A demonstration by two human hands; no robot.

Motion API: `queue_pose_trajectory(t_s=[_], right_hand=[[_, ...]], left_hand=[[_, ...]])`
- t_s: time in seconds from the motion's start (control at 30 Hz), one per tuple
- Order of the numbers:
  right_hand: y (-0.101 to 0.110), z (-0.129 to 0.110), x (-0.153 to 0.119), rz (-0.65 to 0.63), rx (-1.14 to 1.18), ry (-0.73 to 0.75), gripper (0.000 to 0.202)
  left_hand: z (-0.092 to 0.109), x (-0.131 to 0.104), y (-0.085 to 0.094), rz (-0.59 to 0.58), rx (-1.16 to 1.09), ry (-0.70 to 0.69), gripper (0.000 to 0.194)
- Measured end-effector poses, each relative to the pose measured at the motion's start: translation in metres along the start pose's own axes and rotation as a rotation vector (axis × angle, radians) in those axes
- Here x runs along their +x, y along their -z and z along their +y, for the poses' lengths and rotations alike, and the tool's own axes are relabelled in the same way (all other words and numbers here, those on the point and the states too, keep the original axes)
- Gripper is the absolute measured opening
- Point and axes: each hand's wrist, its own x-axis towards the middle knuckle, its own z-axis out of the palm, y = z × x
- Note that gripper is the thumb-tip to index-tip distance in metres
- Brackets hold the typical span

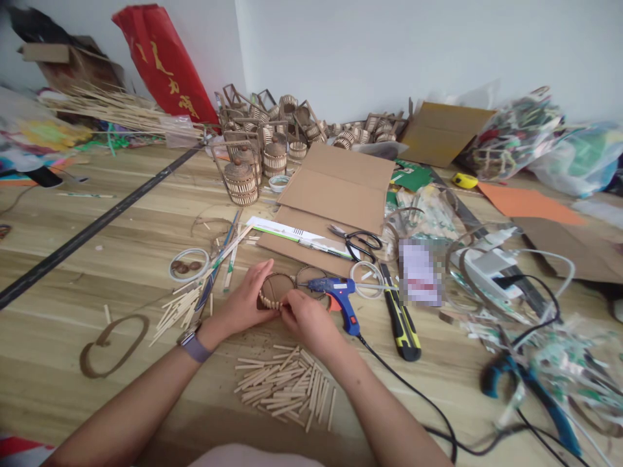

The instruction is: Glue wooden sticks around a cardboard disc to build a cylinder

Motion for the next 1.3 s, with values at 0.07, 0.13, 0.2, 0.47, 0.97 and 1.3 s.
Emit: queue_pose_trajectory(t_s=[0.07, 0.13, 0.2, 0.47, 0.97, 1.3], right_hand=[[-0.001, 0.001, 0.0, 0.002, -0.006, 0.012, 0.012], [-0.003, 0.002, 0.0, -0.003, -0.014, 0.025, 0.012], [-0.003, 0.003, 0.0, -0.012, -0.022, 0.031, 0.012], [-0.006, 0.008, 0.0, -0.024, -0.024, 0.052, 0.01], [0.011, 0.006, -0.005, 0.075, -0.116, 0.163, 0.03], [0.058, 0.038, -0.041, 0.368, -0.131, -0.232, 0.025]], left_hand=[[0.0, 0.0, 0.0, 0.0, -0.003, 0.002, 0.102], [-0.001, 0.0, 0.0, 0.006, -0.006, -0.004, 0.102], [-0.001, 0.0, -0.001, 0.012, -0.006, -0.011, 0.101], [-0.001, 0.0, 0.0, 0.007, -0.002, -0.005, 0.105], [0.0, -0.001, 0.001, -0.007, -0.017, -0.006, 0.101], [0.001, -0.003, -0.001, 0.0, 0.007, 0.019, 0.123]])
